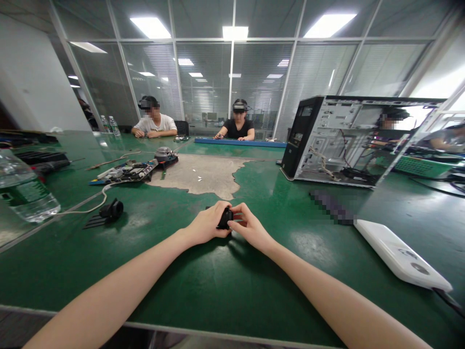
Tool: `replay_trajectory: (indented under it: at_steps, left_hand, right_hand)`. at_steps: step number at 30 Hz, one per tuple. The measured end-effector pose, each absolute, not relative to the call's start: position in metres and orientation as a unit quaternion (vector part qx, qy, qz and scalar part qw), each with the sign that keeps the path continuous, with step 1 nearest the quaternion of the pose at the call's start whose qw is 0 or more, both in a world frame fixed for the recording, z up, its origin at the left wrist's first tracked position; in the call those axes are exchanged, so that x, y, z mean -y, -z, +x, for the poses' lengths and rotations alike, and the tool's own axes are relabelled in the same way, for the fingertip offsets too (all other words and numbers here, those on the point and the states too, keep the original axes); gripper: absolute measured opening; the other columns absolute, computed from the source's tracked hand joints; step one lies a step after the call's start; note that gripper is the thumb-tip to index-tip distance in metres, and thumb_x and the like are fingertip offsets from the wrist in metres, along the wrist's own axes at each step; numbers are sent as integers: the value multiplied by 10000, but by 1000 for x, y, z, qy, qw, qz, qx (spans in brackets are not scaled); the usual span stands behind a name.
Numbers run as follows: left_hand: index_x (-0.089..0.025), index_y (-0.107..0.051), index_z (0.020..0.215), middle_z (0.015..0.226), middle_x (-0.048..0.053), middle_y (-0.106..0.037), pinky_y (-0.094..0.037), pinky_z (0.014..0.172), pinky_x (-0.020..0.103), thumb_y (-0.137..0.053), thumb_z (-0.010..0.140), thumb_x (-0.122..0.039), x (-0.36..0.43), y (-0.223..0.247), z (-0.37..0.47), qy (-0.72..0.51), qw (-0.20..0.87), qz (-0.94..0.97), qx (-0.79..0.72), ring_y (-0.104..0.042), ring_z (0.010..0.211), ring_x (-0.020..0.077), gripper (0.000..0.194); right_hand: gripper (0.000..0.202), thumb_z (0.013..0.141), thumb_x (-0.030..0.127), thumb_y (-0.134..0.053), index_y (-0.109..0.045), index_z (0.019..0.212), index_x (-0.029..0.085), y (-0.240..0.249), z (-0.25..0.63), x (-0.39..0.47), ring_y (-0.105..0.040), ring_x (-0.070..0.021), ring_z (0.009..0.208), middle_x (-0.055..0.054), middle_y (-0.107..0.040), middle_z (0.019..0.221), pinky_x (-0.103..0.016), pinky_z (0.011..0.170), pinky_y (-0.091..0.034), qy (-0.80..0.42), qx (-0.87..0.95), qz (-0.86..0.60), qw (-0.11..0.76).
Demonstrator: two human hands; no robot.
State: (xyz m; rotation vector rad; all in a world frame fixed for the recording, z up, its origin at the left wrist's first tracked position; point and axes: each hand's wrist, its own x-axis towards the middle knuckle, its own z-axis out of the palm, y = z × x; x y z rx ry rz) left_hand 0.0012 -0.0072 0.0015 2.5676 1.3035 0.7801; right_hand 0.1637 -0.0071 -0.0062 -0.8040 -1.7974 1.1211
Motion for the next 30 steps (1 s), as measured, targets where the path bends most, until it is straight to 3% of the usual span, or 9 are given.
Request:
replay_trajectory:
  at_steps: [6,15,30]
  left_hand:
    - [-223,-323,1106,1100,60,-445,-423,772,351,-583,642,-297,6,0,1,-266,78,858,-433,-509,948,214,537]
    - [-225,-319,1111,1089,60,-452,-422,776,351,-583,642,-296,7,-1,2,-261,72,858,-435,-511,944,215,543]
    - [-213,-307,1112,1093,64,-448,-429,773,353,-574,651,-317,7,-1,1,-256,62,862,-433,-510,941,218,542]
  right_hand:
    - [132,751,271,-493,-426,844,204,7,164,6,-534,-131,827,2,-497,860,-278,696,-468,-438,718,-325,434]
    - [240,734,277,-518,-429,941,195,10,163,3,-530,-142,856,-39,-496,956,-299,699,-471,-441,706,-354,426]
    - [160,747,280,-508,-414,853,206,8,164,4,-529,-103,739,5,-488,864,-275,678,-456,-467,705,-319,429]
